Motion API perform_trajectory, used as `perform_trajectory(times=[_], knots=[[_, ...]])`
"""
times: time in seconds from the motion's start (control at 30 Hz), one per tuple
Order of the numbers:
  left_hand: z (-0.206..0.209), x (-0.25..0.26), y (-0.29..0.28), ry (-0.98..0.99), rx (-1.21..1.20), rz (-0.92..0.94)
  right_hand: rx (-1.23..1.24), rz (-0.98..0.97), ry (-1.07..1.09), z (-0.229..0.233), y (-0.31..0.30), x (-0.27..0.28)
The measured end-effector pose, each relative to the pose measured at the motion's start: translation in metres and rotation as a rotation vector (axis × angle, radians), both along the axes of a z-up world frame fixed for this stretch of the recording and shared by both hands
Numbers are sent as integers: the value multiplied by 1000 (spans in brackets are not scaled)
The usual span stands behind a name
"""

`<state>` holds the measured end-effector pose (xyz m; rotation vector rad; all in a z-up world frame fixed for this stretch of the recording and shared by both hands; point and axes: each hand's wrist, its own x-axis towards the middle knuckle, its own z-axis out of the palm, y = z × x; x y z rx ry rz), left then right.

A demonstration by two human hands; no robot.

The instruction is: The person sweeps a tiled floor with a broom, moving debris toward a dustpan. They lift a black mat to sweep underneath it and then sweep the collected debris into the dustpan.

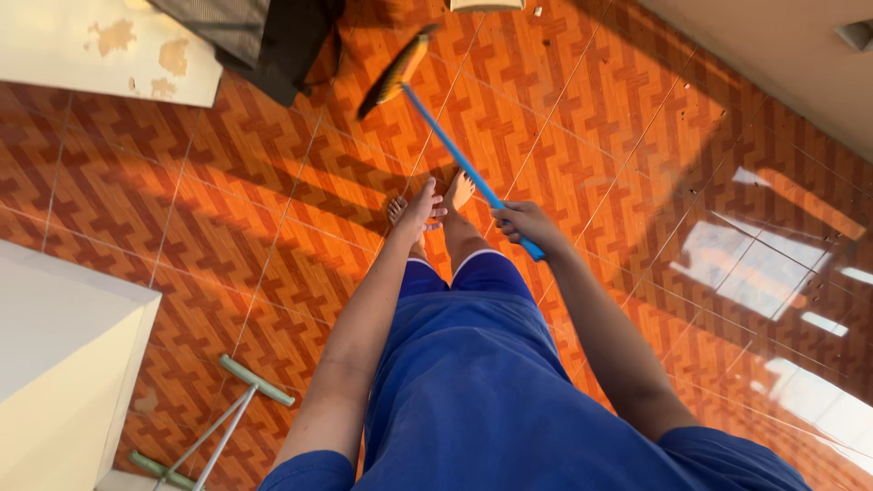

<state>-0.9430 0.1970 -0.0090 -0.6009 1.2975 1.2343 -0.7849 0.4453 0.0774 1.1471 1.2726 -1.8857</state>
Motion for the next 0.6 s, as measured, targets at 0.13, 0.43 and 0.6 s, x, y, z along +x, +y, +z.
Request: perform_trajectory(times=[0.13,0.43,0.6], knots=[[-2,-23,43,3,-4,0,9,15,36,-54,-22,-110],[10,-10,78,59,-48,-350,-328,-431,-112,-34,58,60],[15,13,44,29,35,-353,-143,-632,-310,-5,143,190]])
